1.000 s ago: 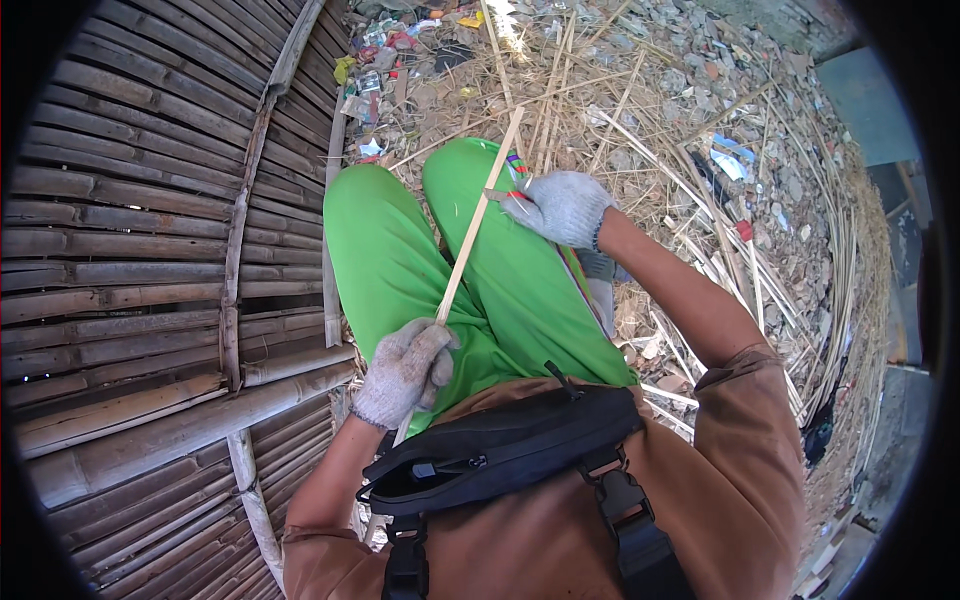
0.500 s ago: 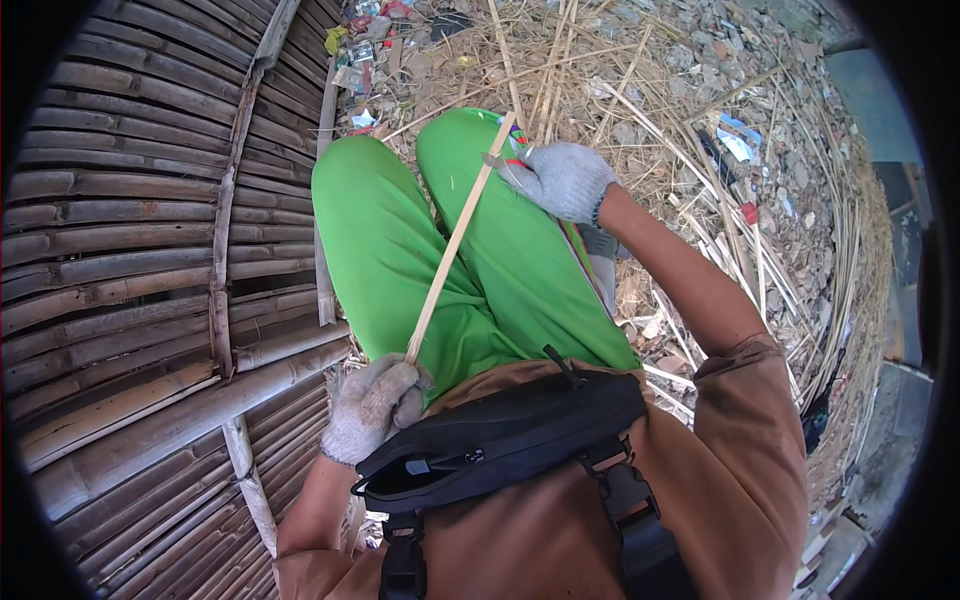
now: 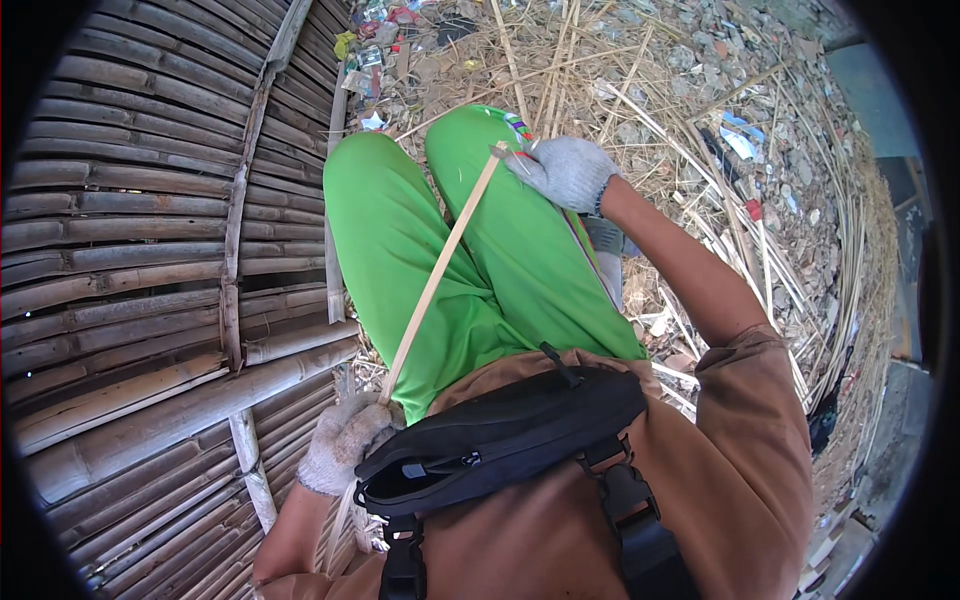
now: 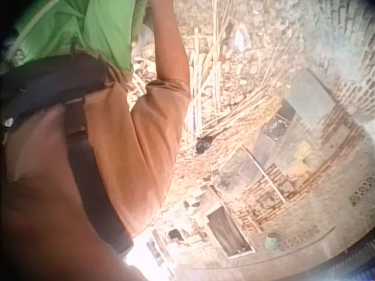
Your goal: The person shapes a thin strip of bamboo by shaving down the surface using a small red-handled blade. They hold the bamboo strip with one gloved hand and carefully scrape the wood with the blade, rotating the strip to even out the surface.
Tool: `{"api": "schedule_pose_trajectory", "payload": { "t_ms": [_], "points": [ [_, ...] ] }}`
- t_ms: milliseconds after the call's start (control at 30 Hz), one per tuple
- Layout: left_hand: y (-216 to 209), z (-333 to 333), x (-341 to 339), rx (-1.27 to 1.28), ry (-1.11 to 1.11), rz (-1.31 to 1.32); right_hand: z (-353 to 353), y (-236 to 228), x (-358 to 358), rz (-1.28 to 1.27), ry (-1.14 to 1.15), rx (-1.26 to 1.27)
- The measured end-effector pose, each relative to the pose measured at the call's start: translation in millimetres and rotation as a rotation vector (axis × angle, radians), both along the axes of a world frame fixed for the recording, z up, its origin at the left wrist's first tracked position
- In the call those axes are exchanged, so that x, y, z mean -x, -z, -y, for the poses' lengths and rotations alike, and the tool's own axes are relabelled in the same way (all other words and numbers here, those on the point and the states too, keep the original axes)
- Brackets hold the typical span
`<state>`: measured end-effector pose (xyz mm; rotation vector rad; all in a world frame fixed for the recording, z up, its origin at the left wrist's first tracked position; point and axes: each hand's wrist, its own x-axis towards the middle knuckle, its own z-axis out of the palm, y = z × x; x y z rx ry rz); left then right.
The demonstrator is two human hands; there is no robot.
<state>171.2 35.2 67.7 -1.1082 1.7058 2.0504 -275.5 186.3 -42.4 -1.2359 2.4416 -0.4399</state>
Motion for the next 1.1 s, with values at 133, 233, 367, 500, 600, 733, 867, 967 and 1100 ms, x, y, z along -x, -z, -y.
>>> {"api": "schedule_pose_trajectory", "payload": {
  "t_ms": [133, 233, 367, 500, 600, 733, 867, 967, 1100],
  "points": [
    [-10.0, 1.0, -17.7, -0.078, -0.071, 0.040, 0.6, 9.7, 0.0, 0.006, 0.017, 0.033],
    [-18.2, -7.5, -22.1, -0.061, -0.192, 0.018, -3.5, 15.6, -4.0, 0.021, 0.094, 0.096],
    [-36.4, 16.9, -13.8, -0.091, -0.270, -0.207, -17.7, 34.9, 1.1, 0.100, 0.348, 0.243],
    [-41.0, 61.3, 44.0, 0.442, -0.258, -0.258, -59.9, 67.5, 1.6, 0.254, 0.586, 0.343],
    [-34.7, 99.2, 97.0, 0.677, -0.213, -0.170, -108.4, 130.7, 8.9, 0.271, 0.706, 0.275],
    [7.2, 154.7, 169.6, 0.872, -0.016, -0.182, -192.4, 185.7, 14.3, 0.280, 0.961, 0.090],
    [64.6, 235.8, 243.6, 1.357, 0.254, -0.182, -294.8, 228.3, 15.1, 0.011, 1.274, 0.031],
    [83.3, 310.4, 294.6, 1.837, 0.326, -0.129, -341.5, 225.0, 20.7, -0.068, 1.409, -0.059],
    [68.3, 284.6, 360.2, 1.869, 0.318, -0.095, -413.9, 228.7, 35.1, -0.173, 1.586, -0.133]
  ]
}}
